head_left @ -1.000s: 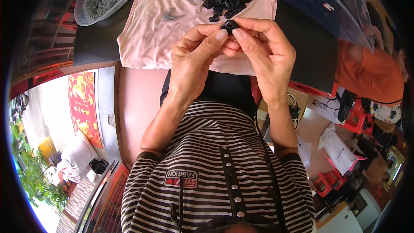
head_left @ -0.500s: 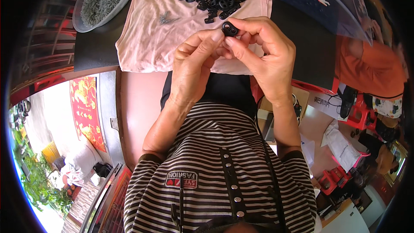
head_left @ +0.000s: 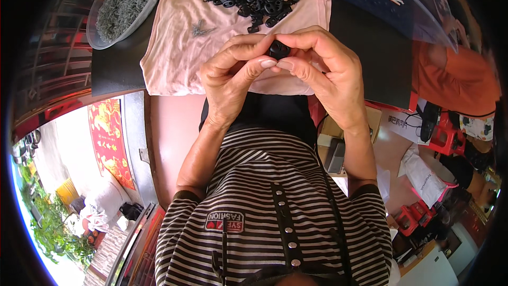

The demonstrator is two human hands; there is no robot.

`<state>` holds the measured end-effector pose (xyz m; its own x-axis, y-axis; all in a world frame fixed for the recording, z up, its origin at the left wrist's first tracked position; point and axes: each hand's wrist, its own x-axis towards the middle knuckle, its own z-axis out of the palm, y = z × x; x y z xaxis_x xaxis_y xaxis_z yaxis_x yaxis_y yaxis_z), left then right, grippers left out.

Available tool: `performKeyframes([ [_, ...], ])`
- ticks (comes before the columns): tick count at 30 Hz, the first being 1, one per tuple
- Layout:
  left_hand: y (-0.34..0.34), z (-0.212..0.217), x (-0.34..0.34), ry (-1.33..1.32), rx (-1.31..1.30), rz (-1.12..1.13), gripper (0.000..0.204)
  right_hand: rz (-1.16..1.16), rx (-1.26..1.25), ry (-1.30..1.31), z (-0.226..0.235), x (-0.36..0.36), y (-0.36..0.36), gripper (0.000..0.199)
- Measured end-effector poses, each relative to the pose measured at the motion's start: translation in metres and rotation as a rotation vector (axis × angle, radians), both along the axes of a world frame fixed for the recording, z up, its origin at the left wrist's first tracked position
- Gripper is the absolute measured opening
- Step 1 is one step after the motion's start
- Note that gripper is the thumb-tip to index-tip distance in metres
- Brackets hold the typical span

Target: The person assembles small black plastic components by hand, picking up individual pieces from a pile on a pink cloth and inserting a small metal pin into each one. The person handles the items one at a time, manipulating them with both hands to secure the pin before placing the finished unit back onto the cloth.

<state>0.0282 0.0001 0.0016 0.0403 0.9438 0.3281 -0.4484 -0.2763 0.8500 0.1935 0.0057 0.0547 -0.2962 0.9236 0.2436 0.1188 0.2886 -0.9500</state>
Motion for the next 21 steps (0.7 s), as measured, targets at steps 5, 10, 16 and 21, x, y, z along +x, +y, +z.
performKeyframes([
  [5,-0.001,-0.001,0.000,0.017,-0.001,0.022,0.018,-0.015,0.064,-0.100,0.002,-0.003,-0.001,0.022],
  [10,0.001,-0.006,0.001,-0.044,-0.037,-0.026,0.015,-0.016,0.065,-0.111,-0.005,-0.002,-0.001,0.021],
  [16,-0.001,-0.013,-0.003,0.111,-0.060,-0.026,0.021,-0.032,0.017,-0.097,-0.016,0.003,0.002,0.019],
  [21,0.002,0.001,-0.004,0.297,-0.076,-0.017,0.024,-0.259,0.190,-0.124,-0.010,0.024,0.024,0.019],
])
